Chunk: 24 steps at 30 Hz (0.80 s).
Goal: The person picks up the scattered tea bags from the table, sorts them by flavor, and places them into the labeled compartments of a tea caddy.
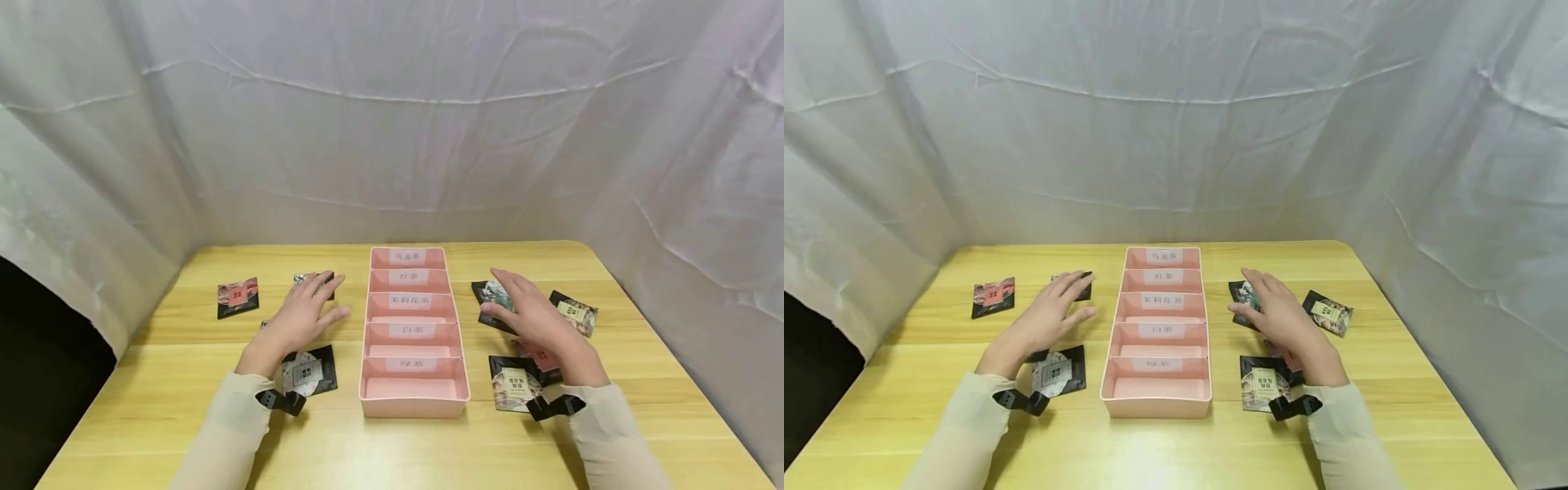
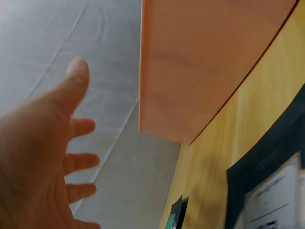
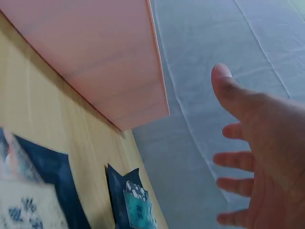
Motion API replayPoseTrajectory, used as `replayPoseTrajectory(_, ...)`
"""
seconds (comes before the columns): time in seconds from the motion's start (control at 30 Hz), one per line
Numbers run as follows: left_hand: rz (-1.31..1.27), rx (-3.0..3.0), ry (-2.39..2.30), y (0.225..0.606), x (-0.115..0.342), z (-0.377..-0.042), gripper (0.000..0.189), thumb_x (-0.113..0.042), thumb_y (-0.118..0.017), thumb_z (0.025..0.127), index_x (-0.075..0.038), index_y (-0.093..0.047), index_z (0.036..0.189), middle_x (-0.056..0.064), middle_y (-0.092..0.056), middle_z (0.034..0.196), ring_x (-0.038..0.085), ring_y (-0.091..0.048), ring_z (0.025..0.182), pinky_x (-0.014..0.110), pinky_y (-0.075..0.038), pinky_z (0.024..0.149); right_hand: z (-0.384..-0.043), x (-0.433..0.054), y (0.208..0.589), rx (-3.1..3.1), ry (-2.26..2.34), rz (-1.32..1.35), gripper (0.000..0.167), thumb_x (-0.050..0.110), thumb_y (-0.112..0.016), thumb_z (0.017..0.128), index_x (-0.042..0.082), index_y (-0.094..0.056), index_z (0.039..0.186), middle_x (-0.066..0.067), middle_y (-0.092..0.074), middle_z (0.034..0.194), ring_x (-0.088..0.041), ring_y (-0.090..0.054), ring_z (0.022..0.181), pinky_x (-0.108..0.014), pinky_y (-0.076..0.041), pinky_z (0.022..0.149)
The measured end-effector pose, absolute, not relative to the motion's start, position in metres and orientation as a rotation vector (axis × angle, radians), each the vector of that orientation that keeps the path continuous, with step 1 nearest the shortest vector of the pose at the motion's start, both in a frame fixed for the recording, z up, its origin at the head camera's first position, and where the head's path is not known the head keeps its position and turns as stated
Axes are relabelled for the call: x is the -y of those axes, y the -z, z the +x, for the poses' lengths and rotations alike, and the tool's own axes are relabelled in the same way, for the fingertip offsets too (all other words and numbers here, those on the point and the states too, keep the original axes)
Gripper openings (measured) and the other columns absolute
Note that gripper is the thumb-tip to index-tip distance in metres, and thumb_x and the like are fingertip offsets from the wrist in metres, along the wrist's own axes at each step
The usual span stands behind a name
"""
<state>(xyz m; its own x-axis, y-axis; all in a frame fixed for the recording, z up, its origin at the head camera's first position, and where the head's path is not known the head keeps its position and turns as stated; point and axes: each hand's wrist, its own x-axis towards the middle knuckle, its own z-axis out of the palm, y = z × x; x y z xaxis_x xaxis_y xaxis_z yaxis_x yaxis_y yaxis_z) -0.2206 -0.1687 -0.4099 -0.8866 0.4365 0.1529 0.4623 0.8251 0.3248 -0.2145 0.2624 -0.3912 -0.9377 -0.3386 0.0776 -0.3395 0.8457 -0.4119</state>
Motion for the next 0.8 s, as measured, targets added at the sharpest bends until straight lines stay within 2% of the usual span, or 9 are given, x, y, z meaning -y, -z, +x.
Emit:
replayPoseTrajectory(0.23, -0.916, 2.871, 0.561, 0.409, 0.156, -0.202, 0.070, -0.060, -0.040, 0.098, -0.022, -0.027, 0.156, 0.010, -0.023, 0.160, 0.033, -0.015, 0.147, 0.058, -0.018, 0.116, -0.199, -0.279, 0.396, 3.032, -0.742, 0.566, 0.079, 0.058, -0.053, 0.094, 0.013, -0.030, 0.155, -0.023, -0.034, 0.152, -0.045, -0.031, 0.137, -0.066, -0.031, 0.105)
replayPoseTrajectory(0.33, -0.966, 2.822, 0.582, 0.408, 0.153, -0.197, 0.068, -0.055, -0.045, 0.099, -0.020, -0.030, 0.155, 0.008, -0.025, 0.159, 0.032, -0.018, 0.146, 0.057, -0.021, 0.115, -0.198, -0.285, 0.396, 3.051, -0.742, 0.551, 0.080, 0.059, -0.054, 0.093, 0.011, -0.032, 0.153, -0.023, -0.035, 0.151, -0.045, -0.033, 0.136, -0.066, -0.033, 0.104)
replayPoseTrajectory(0.53, -1.090, 2.760, 0.579, 0.408, 0.147, -0.186, 0.069, -0.052, -0.050, 0.098, -0.014, -0.034, 0.153, 0.010, -0.027, 0.159, 0.033, -0.021, 0.145, 0.055, -0.024, 0.115, -0.195, -0.293, 0.393, 3.095, -0.752, 0.506, 0.077, 0.049, -0.063, 0.093, 0.008, -0.036, 0.151, -0.025, -0.038, 0.149, -0.047, -0.039, 0.131, -0.066, -0.037, 0.100)
replayPoseTrajectory(0.63, -1.111, 2.766, 0.552, 0.410, 0.144, -0.182, 0.070, -0.053, -0.050, 0.098, -0.016, -0.032, 0.154, 0.010, -0.026, 0.159, 0.032, -0.019, 0.146, 0.055, -0.021, 0.116, -0.195, -0.294, 0.392, 3.106, -0.779, 0.551, 0.073, 0.043, -0.068, 0.091, 0.006, -0.041, 0.148, -0.025, -0.045, 0.144, -0.047, -0.045, 0.126, -0.065, -0.042, 0.095)
replayPoseTrajectory(0.8, -1.160, 2.733, 0.536, 0.414, 0.138, -0.179, 0.066, -0.046, -0.056, 0.097, -0.017, -0.035, 0.152, 0.014, -0.028, 0.157, 0.032, -0.017, 0.147, 0.052, -0.019, 0.117, -0.195, -0.296, 0.389, 3.184, -0.929, 0.606, 0.069, 0.032, -0.077, 0.085, 0.004, -0.049, 0.142, -0.019, -0.056, 0.132, -0.040, -0.053, 0.117, -0.056, -0.049, 0.089)
